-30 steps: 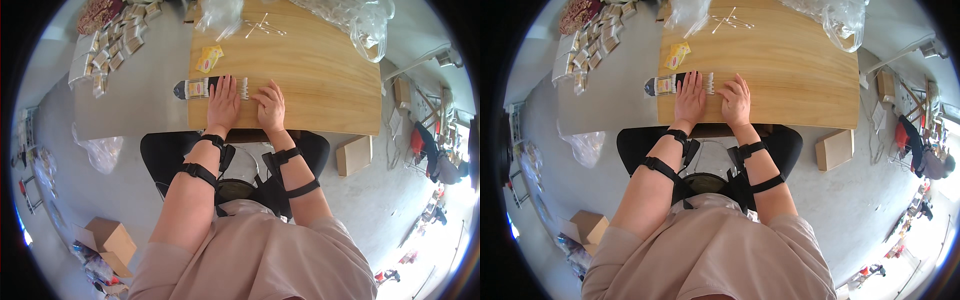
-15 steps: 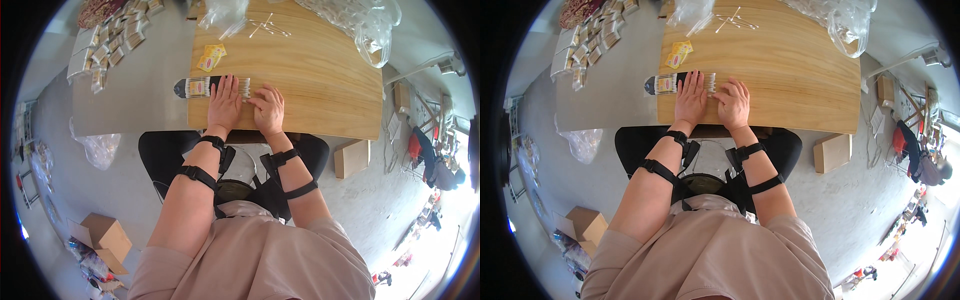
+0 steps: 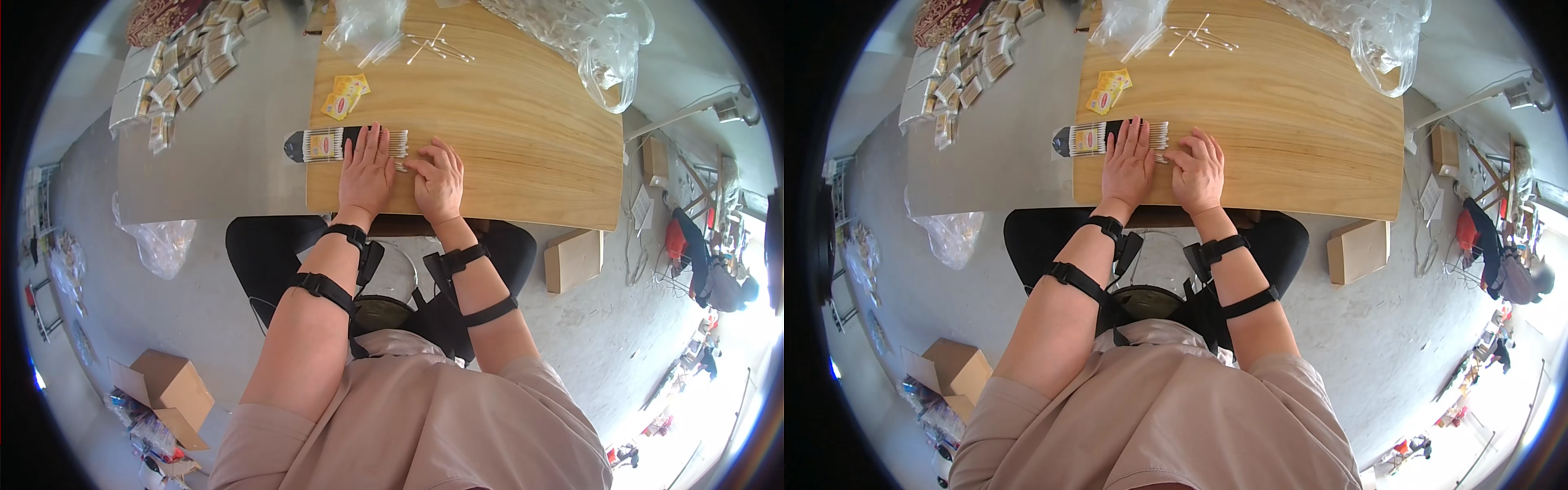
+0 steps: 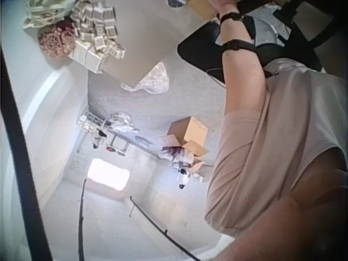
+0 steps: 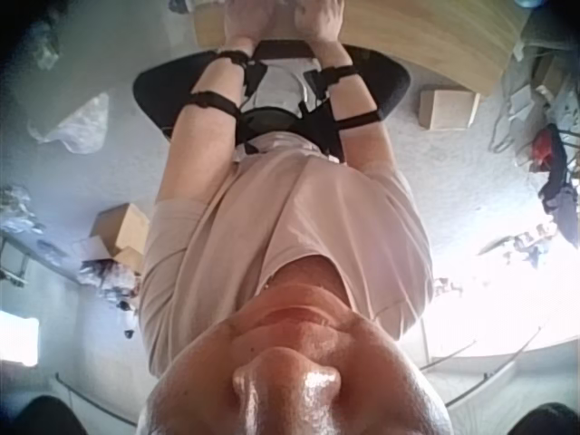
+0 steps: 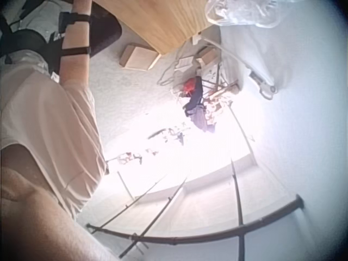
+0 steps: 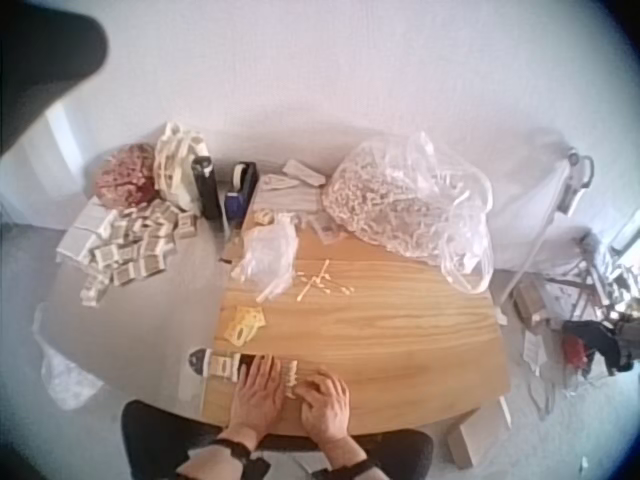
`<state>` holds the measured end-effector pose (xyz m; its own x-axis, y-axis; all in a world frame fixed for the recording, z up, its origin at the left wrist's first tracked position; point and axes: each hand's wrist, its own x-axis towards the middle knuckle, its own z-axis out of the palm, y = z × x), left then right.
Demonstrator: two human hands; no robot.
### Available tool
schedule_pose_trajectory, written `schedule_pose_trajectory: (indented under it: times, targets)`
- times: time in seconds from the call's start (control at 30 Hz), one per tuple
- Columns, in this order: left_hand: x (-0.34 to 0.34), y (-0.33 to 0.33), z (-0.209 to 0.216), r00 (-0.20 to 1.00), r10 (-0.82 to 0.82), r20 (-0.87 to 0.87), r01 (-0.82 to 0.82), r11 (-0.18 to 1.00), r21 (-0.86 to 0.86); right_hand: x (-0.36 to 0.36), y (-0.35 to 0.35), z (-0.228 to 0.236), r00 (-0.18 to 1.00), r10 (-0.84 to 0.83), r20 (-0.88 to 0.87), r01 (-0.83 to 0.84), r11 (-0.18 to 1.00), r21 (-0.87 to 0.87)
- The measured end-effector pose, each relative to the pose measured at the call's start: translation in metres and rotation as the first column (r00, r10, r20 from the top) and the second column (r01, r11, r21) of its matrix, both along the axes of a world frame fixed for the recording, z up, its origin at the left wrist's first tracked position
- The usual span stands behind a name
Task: Organizing and packaging cotton swabs into small plastic packets on a table.
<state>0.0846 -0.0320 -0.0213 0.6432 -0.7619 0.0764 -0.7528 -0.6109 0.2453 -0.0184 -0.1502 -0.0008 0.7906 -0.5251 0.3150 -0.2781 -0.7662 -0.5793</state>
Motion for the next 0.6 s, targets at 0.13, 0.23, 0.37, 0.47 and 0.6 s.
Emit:
schedule_pose_trajectory:
  times: [0.13, 0.23, 0.37, 0.47, 0.6]
  targets:
    - [0.0001, 0.0002, -0.0007, 1.000, 0.001, -0.010, -0.001, 1.000, 0.004, 0.0013, 0.0002, -0.0002, 1.000, -0.023, 0.002, 0.023, 1.000, 0.017]
    - [-0.0004, -0.0008, -0.0007, 1.000, 0.004, -0.010, -0.004, 1.000, 0.001, 0.0019, 0.0000, 0.0002, 1.000, -0.025, -0.005, 0.025, 1.000, -0.005]
    - [-0.0005, -0.0005, -0.0007, 1.000, 0.003, -0.016, -0.003, 1.000, -0.002, 0.0004, -0.0006, 0.0007, 0.999, -0.015, -0.031, 0.015, 1.000, -0.012]
    - [-0.0005, -0.0008, -0.0008, 1.000, 0.001, -0.003, -0.001, 1.000, -0.005, 0.0006, -0.0012, -0.0006, 0.999, -0.010, -0.033, 0.009, 1.000, -0.025]
    - [-0.0007, -0.0007, -0.0006, 1.000, 0.000, -0.009, 0.000, 1.000, -0.001, 0.0030, 0.0009, 0.0018, 0.999, -0.032, -0.036, 0.031, 0.999, -0.038]
